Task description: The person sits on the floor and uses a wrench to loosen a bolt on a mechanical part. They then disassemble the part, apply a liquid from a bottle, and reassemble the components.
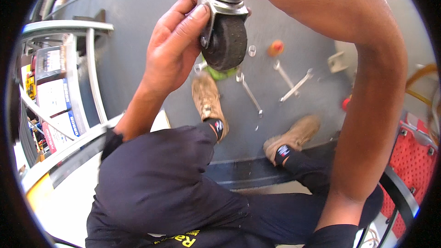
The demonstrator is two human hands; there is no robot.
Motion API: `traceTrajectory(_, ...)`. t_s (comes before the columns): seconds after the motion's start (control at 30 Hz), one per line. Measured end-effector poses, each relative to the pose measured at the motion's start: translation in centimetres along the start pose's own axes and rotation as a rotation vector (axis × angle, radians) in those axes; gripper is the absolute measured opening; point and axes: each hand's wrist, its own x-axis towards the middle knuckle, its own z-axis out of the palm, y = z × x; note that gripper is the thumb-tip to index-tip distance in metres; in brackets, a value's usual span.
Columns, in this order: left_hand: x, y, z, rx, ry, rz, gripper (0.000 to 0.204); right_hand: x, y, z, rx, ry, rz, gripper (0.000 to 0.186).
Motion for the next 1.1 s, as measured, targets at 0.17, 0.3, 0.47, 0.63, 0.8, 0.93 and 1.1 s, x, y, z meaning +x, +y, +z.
traceTrajectory(0.17, -16.2, 23.4, 18.3, -0.117, 0.032, -0.121, 0.032, -16.5, -16.9, -17.3, -0.020, -0.102, -0.162, 0.034)
traceTrajectory(0.3, -30.2, 41.5, 34.3, -0.101, 0.101, -0.161, 0.046, -30.6, -31.0, -29.5, 0.163, -0.015, -0.279, 0.036)
traceTrajectory(0.47, -46.4, 55.0, 49.8, -0.268, 0.146, -0.041, 0.048, -48.7, -47.9, -39.5, 0.173, 0.125, -0.330, 0.039)
traceTrajectory(0.63, -53.6, 63.2, 58.5, -0.425, 0.079, 0.130, 0.051, -57.4, -58.0, -46.7, 0.255, 0.180, -0.448, 0.043)
traceTrajectory(0.8, -52.0, 64.6, 58.3, -0.474, -0.027, 0.215, 0.045, -55.5, -59.0, -48.2, 0.212, 0.286, -0.492, 0.050)
traceTrajectory(0.93, -47.5, 61.5, 54.6, -0.480, -0.043, 0.184, 0.042, -51.1, -55.7, -46.4, 0.230, 0.295, -0.398, 0.051)
traceTrajectory(1.1, -41.5, 58.3, 49.9, -0.440, -0.062, 0.137, 0.042, -44.9, -51.5, -44.2, 0.224, 0.277, -0.354, 0.049)
